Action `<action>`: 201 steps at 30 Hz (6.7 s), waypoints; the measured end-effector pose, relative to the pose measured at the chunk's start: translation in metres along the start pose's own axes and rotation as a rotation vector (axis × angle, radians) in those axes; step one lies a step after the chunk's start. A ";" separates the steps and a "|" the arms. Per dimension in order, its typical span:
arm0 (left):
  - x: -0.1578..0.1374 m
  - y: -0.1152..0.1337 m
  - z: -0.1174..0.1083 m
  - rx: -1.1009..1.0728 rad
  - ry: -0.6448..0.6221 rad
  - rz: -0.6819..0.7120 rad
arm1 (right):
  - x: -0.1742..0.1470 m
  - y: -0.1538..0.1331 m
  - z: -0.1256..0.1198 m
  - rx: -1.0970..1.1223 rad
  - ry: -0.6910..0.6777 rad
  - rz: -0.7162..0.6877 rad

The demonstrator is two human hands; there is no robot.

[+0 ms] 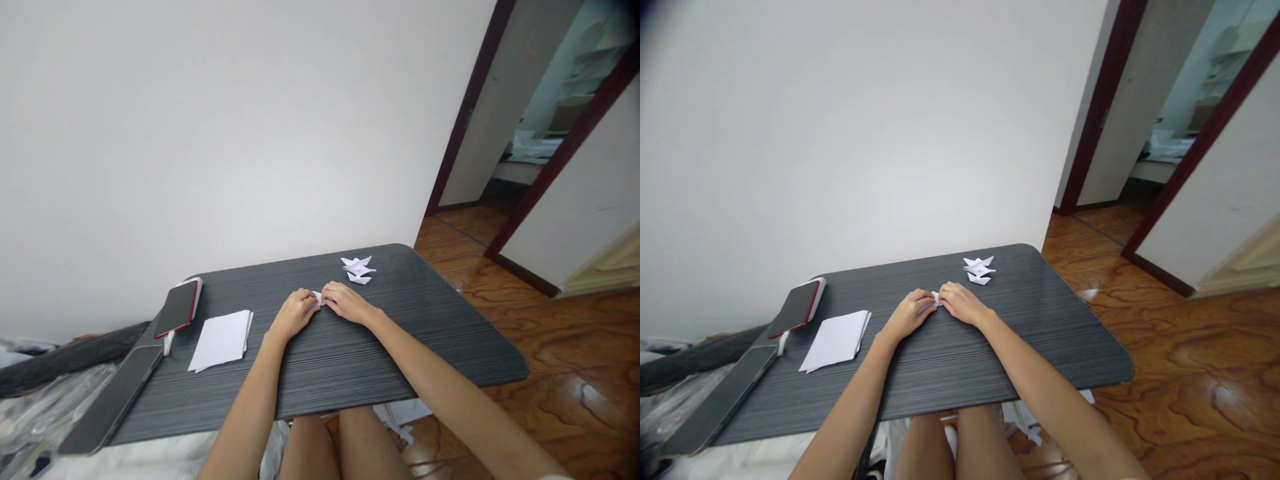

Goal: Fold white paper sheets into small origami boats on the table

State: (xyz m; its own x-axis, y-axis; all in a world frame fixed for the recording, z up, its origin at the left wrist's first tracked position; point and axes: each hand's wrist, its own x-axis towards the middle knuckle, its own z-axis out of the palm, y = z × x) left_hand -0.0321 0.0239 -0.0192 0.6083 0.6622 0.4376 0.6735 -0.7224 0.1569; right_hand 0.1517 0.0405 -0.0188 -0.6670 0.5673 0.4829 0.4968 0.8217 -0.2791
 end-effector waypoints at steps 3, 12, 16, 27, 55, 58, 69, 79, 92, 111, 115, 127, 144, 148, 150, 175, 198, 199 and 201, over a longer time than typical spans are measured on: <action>0.001 0.002 -0.001 0.016 0.006 -0.003 | 0.000 0.000 0.000 -0.040 -0.004 0.001; 0.000 0.002 0.000 -0.040 0.046 -0.018 | 0.001 -0.001 -0.001 -0.022 0.026 0.011; 0.001 0.002 0.000 -0.033 0.050 -0.018 | 0.000 -0.003 -0.001 0.002 0.040 0.014; 0.003 0.002 0.002 -0.012 0.074 0.004 | 0.003 -0.002 0.004 -0.041 0.055 0.021; 0.000 -0.007 -0.011 -0.315 0.079 -0.244 | 0.000 0.006 0.005 0.238 0.134 0.132; -0.001 -0.009 -0.012 -0.304 0.041 -0.241 | -0.002 0.007 0.003 0.238 0.099 0.121; -0.002 -0.010 -0.021 -0.355 -0.039 -0.291 | -0.007 0.015 -0.006 0.230 0.058 0.134; -0.006 -0.013 -0.025 -0.429 -0.029 -0.279 | -0.008 0.020 -0.001 0.249 0.067 0.170; -0.004 -0.013 -0.023 -0.422 -0.025 -0.273 | -0.006 0.018 -0.003 0.244 0.078 0.167; 0.000 -0.001 -0.005 -0.204 0.035 -0.159 | -0.004 0.010 -0.002 0.284 0.114 0.144; 0.001 -0.001 -0.003 -0.224 0.050 -0.187 | 0.000 0.010 0.003 0.413 0.197 0.186; 0.005 -0.001 -0.004 -0.435 0.131 -0.308 | 0.007 0.011 0.006 0.789 0.330 0.308; 0.009 0.002 -0.007 -0.654 0.044 -0.303 | 0.011 0.008 0.015 0.807 0.387 0.350; 0.011 0.004 -0.007 -0.629 0.066 -0.297 | 0.010 0.006 0.023 0.790 0.330 0.380; 0.011 0.006 -0.008 -0.626 0.066 -0.298 | 0.009 0.006 0.024 0.797 0.295 0.386; 0.011 0.005 -0.007 -0.747 0.077 -0.355 | 0.008 0.011 0.022 0.845 0.148 0.431; 0.014 0.008 -0.012 -0.702 0.393 -0.364 | 0.011 0.001 0.005 0.956 0.322 0.361; 0.014 0.009 -0.013 -0.716 0.408 -0.368 | 0.011 -0.001 0.003 0.951 0.307 0.372; 0.015 0.012 -0.013 -0.743 0.426 -0.379 | 0.012 -0.003 -0.001 0.925 0.302 0.399</action>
State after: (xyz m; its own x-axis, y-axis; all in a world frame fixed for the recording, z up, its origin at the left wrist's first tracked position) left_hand -0.0205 0.0219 0.0010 0.0988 0.8572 0.5055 0.2645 -0.5123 0.8171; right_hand 0.1428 0.0450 -0.0118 -0.3188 0.8737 0.3674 -0.0526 0.3707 -0.9273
